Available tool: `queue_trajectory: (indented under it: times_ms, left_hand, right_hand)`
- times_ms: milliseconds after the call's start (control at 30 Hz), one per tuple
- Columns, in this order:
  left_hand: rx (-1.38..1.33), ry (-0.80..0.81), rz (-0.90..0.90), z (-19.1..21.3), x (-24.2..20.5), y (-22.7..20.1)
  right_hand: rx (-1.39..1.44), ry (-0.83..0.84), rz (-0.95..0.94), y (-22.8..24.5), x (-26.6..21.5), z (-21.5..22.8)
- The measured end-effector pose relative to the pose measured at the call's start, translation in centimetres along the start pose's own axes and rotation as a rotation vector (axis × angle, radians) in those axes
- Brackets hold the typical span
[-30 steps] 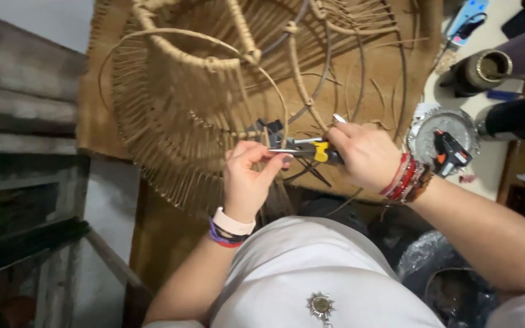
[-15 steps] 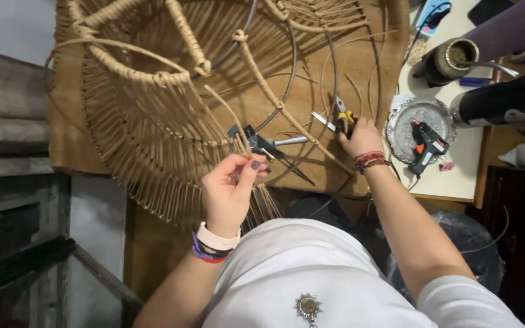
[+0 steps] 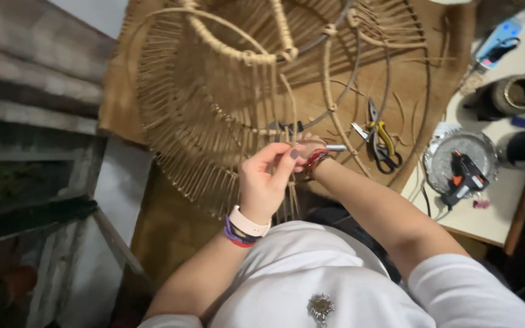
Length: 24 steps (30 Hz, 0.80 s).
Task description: Assembling a wicker lampshade using a hot glue gun, scissors, and pliers
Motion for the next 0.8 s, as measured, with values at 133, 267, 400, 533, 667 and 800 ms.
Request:
queue_trajectory:
  times_ms: [133, 267, 400, 533, 667, 800]
  left_hand:
    - [-0.005, -0.017, -0.011, 0.8, -0.2, -0.9]
    - [0.104, 0.010, -0.076, 1.7, -0.2, -2.7]
    - [0.139, 0.007, -0.123, 2.4, 0.0, -4.0]
    - [0.152, -0.016, -0.147, 3.2, 0.2, -3.3]
    - [0.277, 0.042, -0.197, 3.0, 0.5, -4.4]
    - [0.351, 0.082, -0.252, 2.6, 0.5, -5.0]
  right_hand:
    - [0.055, 0.023, 0.002, 1.8, -3.2, 7.4]
    - [0.198, 0.126, -0.080, 0.7, -8.5, 13.6]
    - [0.339, 0.228, -0.173, -1.6, -14.1, 19.8]
    - [0.435, 0.301, -0.250, -4.8, -19.5, 21.4]
    - [0.498, 0.280, -0.069, -11.8, -22.7, 14.1]
    - [0.959, -0.084, 0.305, -12.6, -24.8, 12.3]
Point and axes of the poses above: each hand's wrist, its own x-axis towards the middle knuckle, its own z-axis out of the back of the hand, y = z × x, the point moved 8 cm from there along x, towards the middle knuckle, and after that the axes turned 3 degrees about -z, right-handed, at the moved point
